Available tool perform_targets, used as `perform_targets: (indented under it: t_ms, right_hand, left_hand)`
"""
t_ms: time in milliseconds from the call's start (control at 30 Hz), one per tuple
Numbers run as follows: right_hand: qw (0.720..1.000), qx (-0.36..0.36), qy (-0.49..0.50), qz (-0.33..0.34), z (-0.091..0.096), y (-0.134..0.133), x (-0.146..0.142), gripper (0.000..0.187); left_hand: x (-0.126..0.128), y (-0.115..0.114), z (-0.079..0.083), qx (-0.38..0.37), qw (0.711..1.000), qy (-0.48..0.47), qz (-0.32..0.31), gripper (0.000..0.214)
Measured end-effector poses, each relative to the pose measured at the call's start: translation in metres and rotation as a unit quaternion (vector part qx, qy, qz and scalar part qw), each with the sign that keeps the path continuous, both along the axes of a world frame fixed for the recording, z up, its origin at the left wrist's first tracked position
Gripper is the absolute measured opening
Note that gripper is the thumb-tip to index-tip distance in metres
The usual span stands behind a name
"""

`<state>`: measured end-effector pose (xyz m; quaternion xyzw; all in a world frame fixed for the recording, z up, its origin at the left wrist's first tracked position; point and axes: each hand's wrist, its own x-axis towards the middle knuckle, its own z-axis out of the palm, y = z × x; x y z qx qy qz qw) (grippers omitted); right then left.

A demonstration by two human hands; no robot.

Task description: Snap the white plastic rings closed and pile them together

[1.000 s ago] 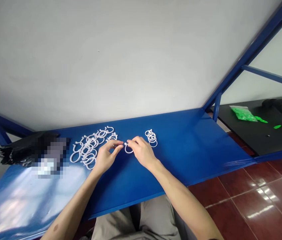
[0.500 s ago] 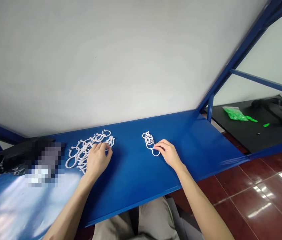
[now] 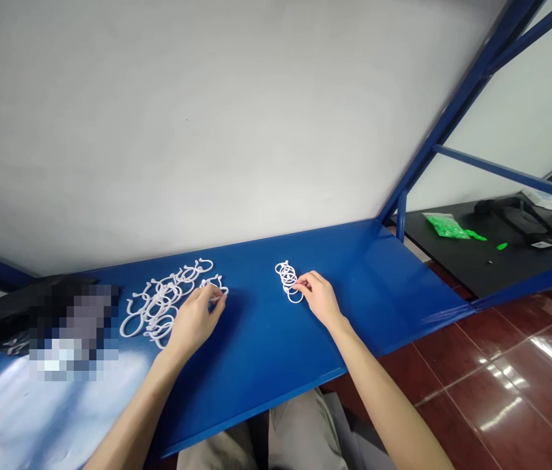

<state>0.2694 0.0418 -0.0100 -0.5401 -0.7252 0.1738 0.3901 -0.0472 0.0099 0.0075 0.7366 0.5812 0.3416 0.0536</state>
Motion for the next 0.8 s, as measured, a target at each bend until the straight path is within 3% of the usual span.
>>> perform_targets:
  t_ms: [133,300,367,433,500,533,567,633,733,800]
  right_hand:
    - [1.000,0.014,-0.006,0.002,0.000,-0.001,0.001,0.033]
    - [0.996,0.087,-0.008,-0.024,0.012,-0.009,-0.004,0.026]
    - [0.992,0.122,-0.004,-0.016,0.023,-0.013,-0.017,0.025]
    - [0.992,0.125,0.006,0.032,0.035,-0.016,-0.039,0.025]
    - [0.991,0.076,0.016,0.112,0.045,-0.015,-0.070,0.026]
    - [0.988,0.040,0.032,0.142,0.048,-0.014,-0.086,0.026]
    - [0.984,0.002,0.062,0.168,0.049,-0.012,-0.102,0.026]
    - [0.965,-0.068,0.142,0.209,0.046,-0.008,-0.130,0.029]
    - [0.960,-0.088,0.196,0.181,0.035,-0.006,-0.150,0.029]
    - [0.967,-0.070,0.192,0.150,0.028,-0.007,-0.150,0.028]
  left_hand:
    - [0.003,0.000,0.001,-0.027,0.996,-0.036,-0.074,0.013]
    - [0.009,-0.004,0.012,-0.074,0.981,-0.180,-0.023,0.016]
    - [0.011,-0.004,0.014,-0.119,0.948,-0.296,0.001,0.021]
    - [0.011,-0.002,0.015,-0.147,0.896,-0.419,0.004,0.026]
    - [0.010,-0.001,0.014,-0.150,0.850,-0.505,-0.010,0.028]
    - [0.010,-0.001,0.014,-0.148,0.841,-0.520,-0.017,0.029]
    - [0.009,-0.001,0.014,-0.146,0.843,-0.516,-0.028,0.028]
    - [0.009,-0.002,0.015,-0.129,0.883,-0.449,-0.051,0.026]
    - [0.011,-0.005,0.017,-0.064,0.955,-0.277,-0.088,0.015]
    - [0.013,-0.008,0.018,-0.028,0.974,-0.200,-0.104,0.012]
